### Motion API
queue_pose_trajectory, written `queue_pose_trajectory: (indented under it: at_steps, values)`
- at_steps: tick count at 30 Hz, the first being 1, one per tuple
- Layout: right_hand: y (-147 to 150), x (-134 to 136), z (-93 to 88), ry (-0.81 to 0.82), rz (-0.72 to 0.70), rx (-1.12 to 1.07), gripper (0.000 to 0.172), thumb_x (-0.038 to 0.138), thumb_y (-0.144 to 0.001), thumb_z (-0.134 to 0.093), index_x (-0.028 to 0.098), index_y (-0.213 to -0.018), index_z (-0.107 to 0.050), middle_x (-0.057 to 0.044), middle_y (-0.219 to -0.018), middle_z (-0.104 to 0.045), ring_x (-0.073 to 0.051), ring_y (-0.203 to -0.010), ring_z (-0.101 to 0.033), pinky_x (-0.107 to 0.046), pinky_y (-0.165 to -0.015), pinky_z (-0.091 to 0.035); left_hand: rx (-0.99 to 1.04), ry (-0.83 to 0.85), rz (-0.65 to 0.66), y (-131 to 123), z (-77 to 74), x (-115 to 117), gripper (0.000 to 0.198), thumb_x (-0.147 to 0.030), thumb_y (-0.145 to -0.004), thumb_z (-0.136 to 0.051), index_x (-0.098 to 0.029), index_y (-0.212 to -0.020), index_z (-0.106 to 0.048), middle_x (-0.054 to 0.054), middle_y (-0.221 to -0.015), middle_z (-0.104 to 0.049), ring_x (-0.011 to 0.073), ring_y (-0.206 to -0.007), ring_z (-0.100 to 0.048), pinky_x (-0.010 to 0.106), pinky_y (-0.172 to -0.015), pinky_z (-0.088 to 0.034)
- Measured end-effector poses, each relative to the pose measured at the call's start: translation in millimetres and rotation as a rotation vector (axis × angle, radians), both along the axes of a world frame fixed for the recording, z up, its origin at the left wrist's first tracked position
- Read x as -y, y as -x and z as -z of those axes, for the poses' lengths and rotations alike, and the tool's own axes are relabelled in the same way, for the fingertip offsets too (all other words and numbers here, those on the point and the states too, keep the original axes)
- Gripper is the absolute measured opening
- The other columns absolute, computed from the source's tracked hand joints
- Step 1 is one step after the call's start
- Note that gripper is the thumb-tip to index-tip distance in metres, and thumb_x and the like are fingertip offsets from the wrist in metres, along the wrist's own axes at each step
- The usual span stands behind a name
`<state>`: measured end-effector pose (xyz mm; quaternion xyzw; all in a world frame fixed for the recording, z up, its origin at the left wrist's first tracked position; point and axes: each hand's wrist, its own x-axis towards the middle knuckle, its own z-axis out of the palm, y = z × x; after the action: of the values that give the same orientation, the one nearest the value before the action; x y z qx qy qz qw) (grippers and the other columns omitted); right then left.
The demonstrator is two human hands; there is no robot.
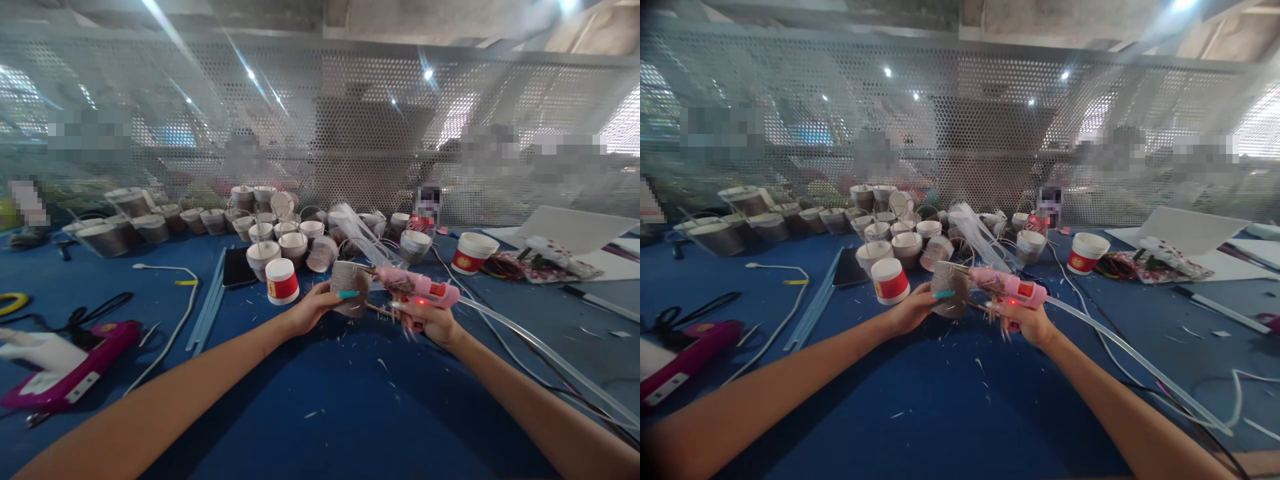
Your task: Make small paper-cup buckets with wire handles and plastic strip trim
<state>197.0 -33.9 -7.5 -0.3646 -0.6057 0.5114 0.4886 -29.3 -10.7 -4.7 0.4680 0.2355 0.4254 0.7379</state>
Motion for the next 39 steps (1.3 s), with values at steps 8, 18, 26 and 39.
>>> queue_pose_trajectory:
  at_steps: [8, 18, 26, 39]
  values:
    - [5, 4, -5.4, 0.005, 0.053, -0.014, 0.022, 0.036, -0.058, -0.069, 0.018, -0.050, -0.058, 0.002, -0.034, -0.049, -0.009, -0.029, -0.039, -0.022, -0.030, -0.029, -0.031, -0.063, 0.070, 2, 3.8, -2, 0.039, -0.028, -0.061, -0.070, -0.014, -0.096, -0.065, 0.009, -0.101, -0.067, 0.0220, -0.093, -0.059, 0.031, -0.085, -0.039]
    - [5, 5, -6.8, -0.029, 0.090, 0.073, 0.034, 0.040, -0.061, -0.069, 0.017, -0.041, -0.053, 0.002, -0.033, -0.046, -0.007, -0.029, -0.037, -0.021, -0.029, -0.027, -0.030, -0.033, 0.038, 0, 0.9, 0, 0.040, -0.025, -0.059, -0.071, -0.013, -0.096, -0.064, 0.009, -0.098, -0.067, 0.0219, -0.090, -0.059, 0.032, -0.084, -0.039]
    - [5, 6, -10.5, -0.098, 0.025, 0.121, 0.030, 0.043, -0.064, -0.068, 0.017, -0.052, -0.058, 0.003, -0.037, -0.048, -0.006, -0.031, -0.039, -0.020, -0.030, -0.029, -0.038, -0.049, 0.033, -1, -2.2, 2, 0.040, -0.026, -0.059, -0.070, -0.013, -0.096, -0.064, 0.009, -0.097, -0.067, 0.0224, -0.093, -0.059, 0.032, -0.085, -0.039]
    - [3, 7, -9.2, -0.110, -0.043, 0.190, 0.031, 0.044, -0.067, -0.065, 0.018, -0.052, -0.059, 0.002, -0.038, -0.049, -0.007, -0.032, -0.039, -0.020, -0.029, -0.030, -0.021, -0.029, 0.035, 0, -0.7, 1, 0.035, -0.024, -0.060, -0.069, -0.014, -0.094, -0.066, 0.007, -0.094, -0.068, 0.0218, -0.090, -0.060, 0.032, -0.084, -0.040]
